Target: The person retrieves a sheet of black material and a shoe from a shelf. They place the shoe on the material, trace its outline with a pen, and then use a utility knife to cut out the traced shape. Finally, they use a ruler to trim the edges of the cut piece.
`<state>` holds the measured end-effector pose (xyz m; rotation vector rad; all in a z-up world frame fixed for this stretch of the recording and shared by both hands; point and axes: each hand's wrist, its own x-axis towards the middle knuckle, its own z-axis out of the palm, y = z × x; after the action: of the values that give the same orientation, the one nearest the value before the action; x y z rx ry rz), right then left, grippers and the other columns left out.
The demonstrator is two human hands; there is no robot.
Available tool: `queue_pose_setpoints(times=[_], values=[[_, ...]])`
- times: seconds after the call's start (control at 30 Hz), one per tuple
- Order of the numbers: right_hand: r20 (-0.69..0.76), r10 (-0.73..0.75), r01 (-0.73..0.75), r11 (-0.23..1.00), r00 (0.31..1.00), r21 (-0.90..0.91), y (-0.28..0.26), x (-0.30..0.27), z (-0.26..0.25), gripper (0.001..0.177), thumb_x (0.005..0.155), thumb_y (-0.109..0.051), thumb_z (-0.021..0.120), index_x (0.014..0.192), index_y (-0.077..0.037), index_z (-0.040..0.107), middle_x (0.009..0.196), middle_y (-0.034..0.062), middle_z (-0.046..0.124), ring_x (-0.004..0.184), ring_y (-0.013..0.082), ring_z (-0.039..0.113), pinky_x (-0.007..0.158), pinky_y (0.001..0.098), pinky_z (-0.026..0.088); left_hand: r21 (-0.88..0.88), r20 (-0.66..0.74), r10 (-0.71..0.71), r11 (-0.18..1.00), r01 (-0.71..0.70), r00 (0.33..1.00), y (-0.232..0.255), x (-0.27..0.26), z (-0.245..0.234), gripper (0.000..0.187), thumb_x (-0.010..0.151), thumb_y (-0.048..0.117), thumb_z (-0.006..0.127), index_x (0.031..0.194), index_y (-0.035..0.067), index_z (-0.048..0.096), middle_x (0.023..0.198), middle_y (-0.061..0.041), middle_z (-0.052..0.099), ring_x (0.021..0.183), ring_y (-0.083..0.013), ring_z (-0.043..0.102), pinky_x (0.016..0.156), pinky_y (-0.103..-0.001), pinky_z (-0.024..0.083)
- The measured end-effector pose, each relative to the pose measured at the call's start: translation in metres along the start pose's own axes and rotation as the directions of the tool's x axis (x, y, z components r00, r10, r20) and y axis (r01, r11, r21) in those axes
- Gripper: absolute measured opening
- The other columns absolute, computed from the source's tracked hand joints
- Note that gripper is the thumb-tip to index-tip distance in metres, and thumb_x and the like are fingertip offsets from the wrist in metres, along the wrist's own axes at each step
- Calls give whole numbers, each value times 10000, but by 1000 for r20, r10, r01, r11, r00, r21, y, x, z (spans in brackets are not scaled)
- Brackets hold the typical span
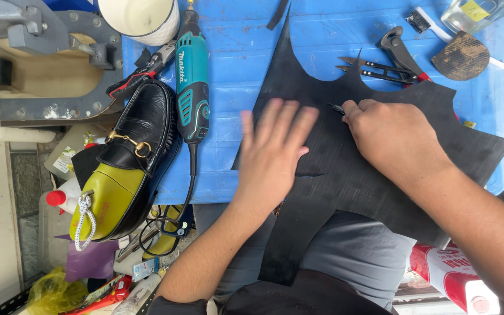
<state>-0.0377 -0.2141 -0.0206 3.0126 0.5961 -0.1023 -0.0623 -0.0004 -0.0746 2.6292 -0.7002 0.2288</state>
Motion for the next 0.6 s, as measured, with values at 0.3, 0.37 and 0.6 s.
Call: queue_pose_setpoints(times=[0.3, 0.37, 0.6], values=[[73, -34, 36, 999, 997, -34, 4, -1, -4, 261, 1011, -267, 572, 1039, -48, 711, 729, 128, 714, 658, 305, 724, 566, 403, 582, -234, 133, 92, 971, -59, 987, 4, 1, 4, 547, 924, 231, 658, 1461, 180, 570, 1573, -89, 461, 1491, -322, 372, 1231, -639, 228], [92, -8, 8, 1000, 996, -3, 3, -2, -6, 265, 1010, -279, 573, 1038, -56, 713, 730, 136, 718, 665, 318, 724, 574, 415, 582, -236, 124, 79, 971, -48, 989, 4, -1, 5, 546, 940, 329, 677, 1455, 183, 567, 1568, -89, 458, 1487, -326, 368, 1220, -651, 220], [152, 86, -95, 994, 985, 57, -2, -20, -9, 256, 1015, -274, 569, 1020, -64, 716, 700, 151, 708, 661, 335, 723, 582, 436, 580, -186, 121, 76, 981, -53, 990, 5, -1, 8, 559, 954, 390, 669, 1478, 226, 562, 1580, -60, 462, 1501, -306, 371, 1228, -654, 221]])
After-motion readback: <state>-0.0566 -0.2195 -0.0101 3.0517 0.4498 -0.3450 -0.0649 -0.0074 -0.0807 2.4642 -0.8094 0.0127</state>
